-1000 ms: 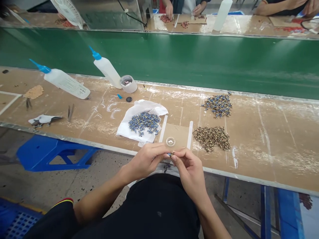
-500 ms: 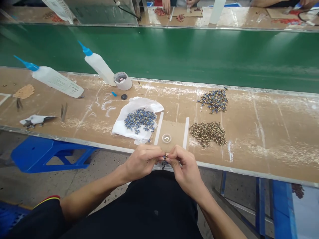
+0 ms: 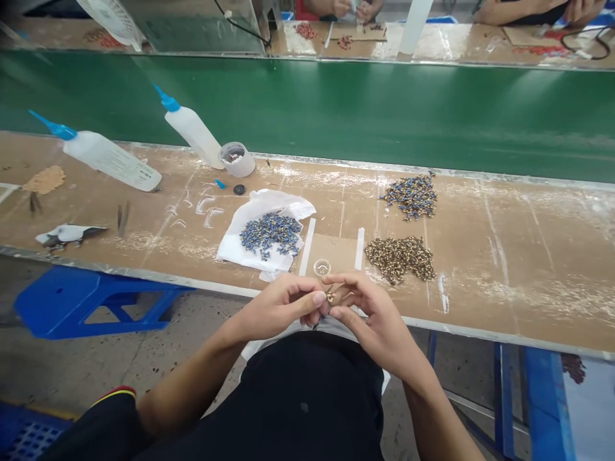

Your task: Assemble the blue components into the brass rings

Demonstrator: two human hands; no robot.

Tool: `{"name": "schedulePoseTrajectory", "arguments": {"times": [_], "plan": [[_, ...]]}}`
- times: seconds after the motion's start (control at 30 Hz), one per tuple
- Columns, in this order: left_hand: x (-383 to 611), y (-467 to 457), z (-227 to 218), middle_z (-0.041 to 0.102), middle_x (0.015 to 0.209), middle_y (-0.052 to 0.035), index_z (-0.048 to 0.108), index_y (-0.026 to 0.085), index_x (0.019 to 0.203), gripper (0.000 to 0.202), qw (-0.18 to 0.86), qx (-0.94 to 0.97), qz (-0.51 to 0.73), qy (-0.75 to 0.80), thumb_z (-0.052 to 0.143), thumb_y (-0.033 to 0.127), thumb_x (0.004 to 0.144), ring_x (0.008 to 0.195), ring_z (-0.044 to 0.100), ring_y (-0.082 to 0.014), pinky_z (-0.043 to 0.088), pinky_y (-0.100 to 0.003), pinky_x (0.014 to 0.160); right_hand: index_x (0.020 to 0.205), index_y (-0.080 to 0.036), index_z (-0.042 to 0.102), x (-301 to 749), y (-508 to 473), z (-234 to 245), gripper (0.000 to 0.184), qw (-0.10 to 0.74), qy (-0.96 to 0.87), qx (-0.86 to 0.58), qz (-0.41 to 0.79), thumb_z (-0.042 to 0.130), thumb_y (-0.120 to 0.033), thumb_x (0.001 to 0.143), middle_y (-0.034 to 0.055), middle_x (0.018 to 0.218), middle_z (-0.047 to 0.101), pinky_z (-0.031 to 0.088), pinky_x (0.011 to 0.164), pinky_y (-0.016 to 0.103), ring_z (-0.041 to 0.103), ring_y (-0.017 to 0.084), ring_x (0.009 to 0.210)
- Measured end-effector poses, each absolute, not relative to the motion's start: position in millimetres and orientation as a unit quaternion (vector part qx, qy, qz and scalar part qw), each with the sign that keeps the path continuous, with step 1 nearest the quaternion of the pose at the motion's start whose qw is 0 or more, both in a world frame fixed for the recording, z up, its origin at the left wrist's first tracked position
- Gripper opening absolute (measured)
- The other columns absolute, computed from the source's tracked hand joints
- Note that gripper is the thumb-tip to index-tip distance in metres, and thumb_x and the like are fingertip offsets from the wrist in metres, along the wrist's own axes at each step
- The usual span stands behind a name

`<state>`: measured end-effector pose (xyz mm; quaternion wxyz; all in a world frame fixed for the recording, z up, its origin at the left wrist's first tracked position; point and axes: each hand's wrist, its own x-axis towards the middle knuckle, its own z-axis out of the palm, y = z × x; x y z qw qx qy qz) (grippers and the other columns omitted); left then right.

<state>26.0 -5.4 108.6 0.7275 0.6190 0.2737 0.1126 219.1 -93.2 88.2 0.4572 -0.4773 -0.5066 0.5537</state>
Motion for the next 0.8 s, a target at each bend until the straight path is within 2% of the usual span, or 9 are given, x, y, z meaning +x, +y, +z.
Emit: {"name": "schedulePoseTrajectory", "arguments": {"times": [0.03,0.1,0.2,0.3,0.4,0.5,0.57,0.7,0.8], "plan": [[26.9,-5.1,107.9,0.058,0.064,-0.001,0.063,0.011,0.08,0.038,0.767,0.577,0.099,0.263,0.052,0.044,0.097,0.057,0.055,-0.0101,0.044,-0.02,0.057,0.123,-0.031,0.059,221.2,-93.3,88.6,0.031,0.464,-0.524,-0.474,0.534,0.063,-0.022,0.094,0.0073,0.122,0.06,0.055,0.085,0.033,0.065,0.019,0.1],[27.3,-4.9,105.0,0.058,0.061,-0.0008,0.062,0.011,0.078,0.042,0.824,0.507,0.072,0.241,0.056,0.05,0.094,0.053,0.054,-0.0094,0.042,-0.019,0.053,0.114,-0.03,0.064,223.5,-93.3,89.2,0.023,0.472,-0.555,-0.472,0.497,0.063,-0.019,0.093,0.0066,0.114,0.062,0.054,0.084,0.031,0.063,0.02,0.104],[25.6,-5.7,100.8,0.058,0.06,-0.001,0.06,0.011,0.077,0.045,0.875,0.43,0.044,0.217,0.06,0.054,0.091,0.051,0.053,-0.009,0.041,-0.019,0.05,0.103,-0.028,0.067,223.1,-92.5,90.2,0.017,0.462,-0.583,-0.475,0.471,0.064,-0.016,0.092,0.0048,0.097,0.064,0.052,0.077,0.029,0.064,0.019,0.094],[24.1,-8.6,102.7,0.057,0.062,-0.001,0.057,0.013,0.081,0.045,0.878,0.43,0.044,0.204,0.054,0.056,0.093,0.052,0.053,-0.0098,0.04,-0.02,0.049,0.097,-0.026,0.067,219.8,-91.7,89.9,0.013,0.471,-0.578,-0.478,0.465,0.065,-0.015,0.092,0.0036,0.092,0.063,0.051,0.073,0.028,0.063,0.016,0.085],[23.3,-13.9,111.5,0.058,0.069,-0.0015,0.056,0.014,0.088,0.036,0.777,0.57,0.101,0.246,0.046,0.046,0.1,0.059,0.055,-0.0113,0.041,-0.021,0.054,0.094,-0.025,0.066,215.6,-92.7,86.6,0.009,0.509,-0.525,-0.485,0.478,0.066,-0.017,0.092,0.0023,0.09,0.062,0.051,0.069,0.024,0.062,0.014,0.083],[22.5,-19.2,120.6,0.057,0.072,-0.0012,0.056,0.014,0.081,0.029,0.586,0.747,0.138,0.28,0.044,0.03,0.102,0.065,0.052,-0.012,0.039,-0.024,0.063,0.094,-0.025,0.067,212.3,-95.6,83.4,0.007,0.525,-0.483,-0.489,0.502,0.066,-0.018,0.092,0.0016,0.09,0.062,0.051,0.067,0.022,0.061,0.012,0.08],[22.0,-21.2,123.6,0.056,0.072,-0.0012,0.055,0.015,0.079,0.028,0.489,0.814,0.14,0.279,0.042,0.025,0.102,0.066,0.051,-0.0128,0.037,-0.025,0.064,0.094,-0.024,0.067,211.1,-97.7,83.0,0.007,0.527,-0.473,-0.488,0.511,0.065,-0.018,0.092,0.0013,0.089,0.062,0.051,0.067,0.021,0.061,0.012,0.08],[22.0,-21.0,123.3,0.059,0.079,-0.0028,0.057,0.015,0.089,0.023,0.406,0.861,0.138,0.274,0.04,0.023,0.102,0.071,0.055,-0.0154,0.039,-0.025,0.065,0.095,-0.025,0.068,210.3,-100.4,85.9,0.006,0.507,-0.474,-0.502,0.516,0.066,-0.019,0.093,0.0006,0.087,0.064,0.051,0.067,0.02,0.06,0.011,0.077],[23.9,-19.4,120.7,0.056,0.075,-0.0019,0.056,0.016,0.085,0.022,0.371,0.881,0.14,0.259,0.039,0.016,0.1,0.066,0.052,-0.0147,0.037,-0.024,0.061,0.094,-0.025,0.068,209.2,-100.6,88.0,0.005,0.5,-0.462,-0.512,0.524,0.066,-0.021,0.093,0.0002,0.087,0.065,0.051,0.067,0.019,0.06,0.01,0.075]]}}
